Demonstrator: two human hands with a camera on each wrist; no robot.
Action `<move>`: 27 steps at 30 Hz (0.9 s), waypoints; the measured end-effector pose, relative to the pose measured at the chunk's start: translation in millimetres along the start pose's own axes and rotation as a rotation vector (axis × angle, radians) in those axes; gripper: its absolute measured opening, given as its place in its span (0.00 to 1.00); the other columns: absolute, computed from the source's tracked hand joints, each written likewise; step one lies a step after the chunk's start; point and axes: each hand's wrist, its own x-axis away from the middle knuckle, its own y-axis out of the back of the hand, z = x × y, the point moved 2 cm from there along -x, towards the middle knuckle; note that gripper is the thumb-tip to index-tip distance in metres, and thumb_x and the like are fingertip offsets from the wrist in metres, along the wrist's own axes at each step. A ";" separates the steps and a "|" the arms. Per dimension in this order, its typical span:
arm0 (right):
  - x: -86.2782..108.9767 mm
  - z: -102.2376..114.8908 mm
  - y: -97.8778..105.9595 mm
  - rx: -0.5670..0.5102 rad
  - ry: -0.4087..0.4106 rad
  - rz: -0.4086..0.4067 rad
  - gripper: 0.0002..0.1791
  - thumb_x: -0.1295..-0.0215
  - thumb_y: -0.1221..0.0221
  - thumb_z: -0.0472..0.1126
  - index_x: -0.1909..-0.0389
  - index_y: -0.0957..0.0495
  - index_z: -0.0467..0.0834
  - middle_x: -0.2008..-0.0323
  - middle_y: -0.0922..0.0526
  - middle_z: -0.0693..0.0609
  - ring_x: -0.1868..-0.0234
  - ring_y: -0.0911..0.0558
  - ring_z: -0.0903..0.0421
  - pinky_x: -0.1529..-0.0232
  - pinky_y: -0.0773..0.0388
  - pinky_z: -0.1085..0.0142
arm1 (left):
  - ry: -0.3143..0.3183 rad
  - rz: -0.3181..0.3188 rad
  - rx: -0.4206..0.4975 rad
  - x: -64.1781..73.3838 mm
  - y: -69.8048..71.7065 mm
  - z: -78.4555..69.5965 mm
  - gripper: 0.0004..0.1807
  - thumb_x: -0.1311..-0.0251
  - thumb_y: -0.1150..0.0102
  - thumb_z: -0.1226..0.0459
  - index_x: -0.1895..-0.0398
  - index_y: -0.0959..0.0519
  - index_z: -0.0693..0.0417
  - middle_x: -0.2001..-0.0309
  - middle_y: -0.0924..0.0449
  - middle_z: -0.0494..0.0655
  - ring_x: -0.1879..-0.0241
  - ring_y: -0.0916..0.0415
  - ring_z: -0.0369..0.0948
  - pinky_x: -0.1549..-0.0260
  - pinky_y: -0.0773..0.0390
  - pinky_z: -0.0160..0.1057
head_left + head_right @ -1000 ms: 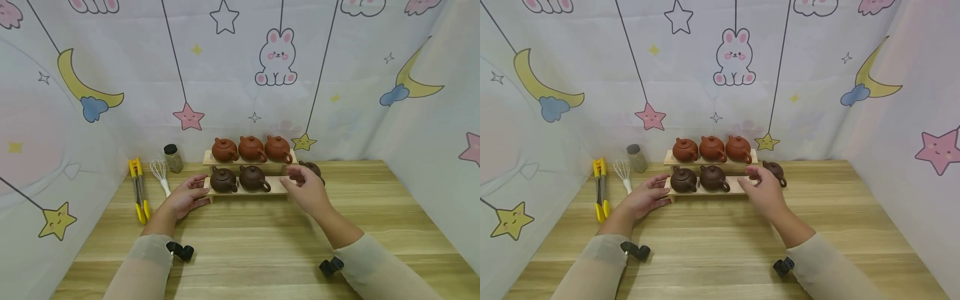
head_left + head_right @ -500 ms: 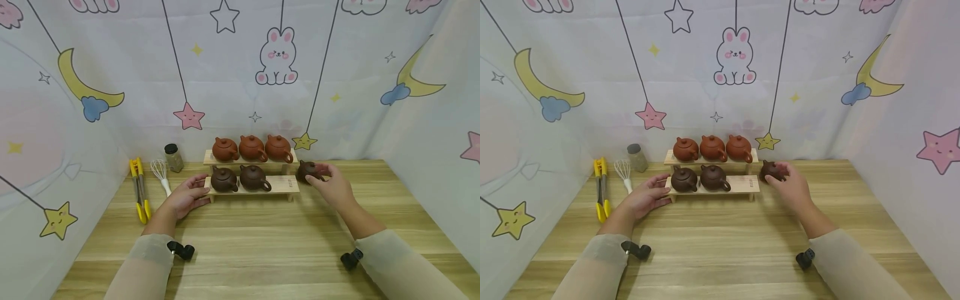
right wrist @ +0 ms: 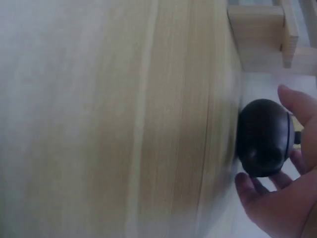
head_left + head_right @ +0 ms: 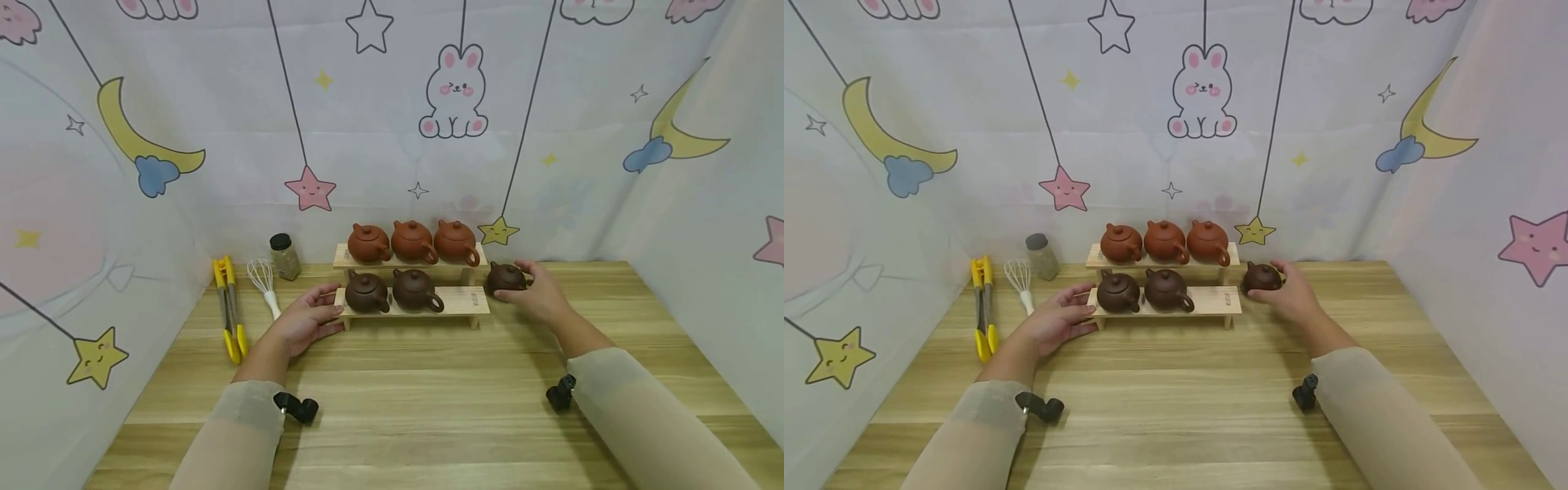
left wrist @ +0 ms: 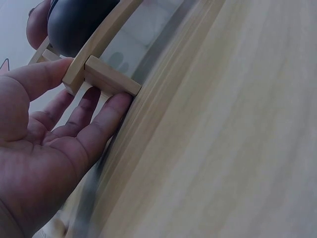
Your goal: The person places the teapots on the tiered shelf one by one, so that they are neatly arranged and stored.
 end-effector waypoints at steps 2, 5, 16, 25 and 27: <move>-3.3 -1.3 -1.9 0.009 -0.004 0.003 0.56 0.35 0.25 0.53 0.15 0.47 0.40 0.18 0.41 0.32 0.19 0.39 0.30 0.20 0.38 0.34 | -0.003 0.001 -0.003 0.2 -0.3 -0.1 0.38 0.21 0.45 0.69 0.14 0.47 0.52 0.25 0.38 0.56 0.43 0.22 0.38 0.36 0.15 0.49; -7.3 -1.8 -3.5 0.024 -0.011 0.010 0.56 0.34 0.26 0.52 0.15 0.47 0.39 0.19 0.40 0.30 0.20 0.38 0.29 0.20 0.38 0.34 | -0.008 0.005 -0.004 -0.3 -0.5 0.2 0.38 0.21 0.45 0.69 0.14 0.47 0.52 0.26 0.37 0.55 0.43 0.21 0.37 0.37 0.15 0.48; -10.2 -2.0 -3.3 0.053 -0.035 -0.012 0.52 0.32 0.28 0.49 0.17 0.45 0.36 0.19 0.40 0.29 0.19 0.40 0.29 0.19 0.41 0.35 | 0.004 0.005 -0.005 -0.8 -2.4 -0.6 0.38 0.21 0.45 0.69 0.14 0.47 0.52 0.24 0.38 0.57 0.43 0.21 0.38 0.38 0.15 0.47; 0.1 -2.9 0.2 0.035 -0.029 -0.039 0.52 0.33 0.27 0.53 0.16 0.43 0.41 0.19 0.40 0.31 0.19 0.39 0.29 0.21 0.38 0.34 | 0.008 0.000 0.000 -1.2 -0.6 0.5 0.38 0.21 0.45 0.69 0.14 0.47 0.52 0.26 0.37 0.55 0.43 0.21 0.37 0.38 0.14 0.47; 5.2 -1.9 2.3 0.024 -0.022 -0.043 0.52 0.34 0.26 0.54 0.16 0.42 0.43 0.18 0.39 0.32 0.20 0.37 0.29 0.22 0.35 0.34 | 0.007 -0.001 0.000 -0.8 0.2 0.4 0.38 0.21 0.45 0.69 0.13 0.48 0.52 0.26 0.37 0.54 0.43 0.22 0.38 0.38 0.15 0.47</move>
